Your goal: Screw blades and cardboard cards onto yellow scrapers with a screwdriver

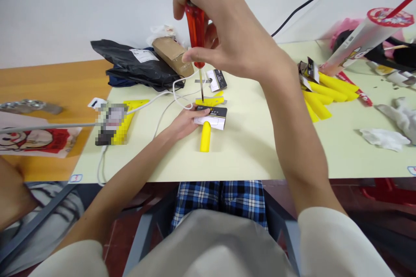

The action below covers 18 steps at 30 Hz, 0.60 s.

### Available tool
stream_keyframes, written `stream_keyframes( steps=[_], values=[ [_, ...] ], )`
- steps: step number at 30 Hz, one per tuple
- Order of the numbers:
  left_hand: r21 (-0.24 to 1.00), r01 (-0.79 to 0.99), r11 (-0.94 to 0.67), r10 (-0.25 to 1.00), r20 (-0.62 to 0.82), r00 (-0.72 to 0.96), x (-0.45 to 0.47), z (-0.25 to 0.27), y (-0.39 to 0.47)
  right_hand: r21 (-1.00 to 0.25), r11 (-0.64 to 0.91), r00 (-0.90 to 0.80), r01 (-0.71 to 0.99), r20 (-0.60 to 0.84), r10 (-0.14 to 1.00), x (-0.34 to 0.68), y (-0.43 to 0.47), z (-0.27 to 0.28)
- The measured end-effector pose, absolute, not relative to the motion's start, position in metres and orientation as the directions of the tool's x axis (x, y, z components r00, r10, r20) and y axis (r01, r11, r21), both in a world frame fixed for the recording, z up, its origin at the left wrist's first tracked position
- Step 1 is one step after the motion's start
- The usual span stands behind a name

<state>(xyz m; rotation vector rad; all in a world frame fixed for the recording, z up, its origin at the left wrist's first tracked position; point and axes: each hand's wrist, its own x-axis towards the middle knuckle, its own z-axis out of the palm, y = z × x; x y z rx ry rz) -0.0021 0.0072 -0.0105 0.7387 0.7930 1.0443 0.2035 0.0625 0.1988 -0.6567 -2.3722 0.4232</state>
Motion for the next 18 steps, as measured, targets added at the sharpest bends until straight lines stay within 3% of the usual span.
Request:
stream_keyframes(
  steps=[3,9,14,18],
  values=[
    [0.833,-0.445,0.329,0.934,-0.215,0.287,-0.0025,-0.0108,0.0074,-0.418,0.823,-0.691,0.384,0.462,0.557,0.2018,0.0622,0.1989],
    [0.830,-0.456,0.322,0.935,-0.204,0.288,-0.0022,-0.0102,0.0078,-0.488,0.844,-0.723,0.221,0.499,0.478,0.2034,0.0607,0.1967],
    [0.833,-0.436,0.340,0.927,-0.219,0.304,-0.0019,-0.0104,0.0074,-0.453,0.816,-0.686,0.358,0.466,0.559,0.2018,0.0559,0.2009],
    [0.830,-0.445,0.335,0.931,-0.220,0.290,-0.0021,-0.0098,0.0070,-0.465,0.802,-0.670,0.375,0.462,0.581,0.2004,0.0544,0.2021]
  ],
)
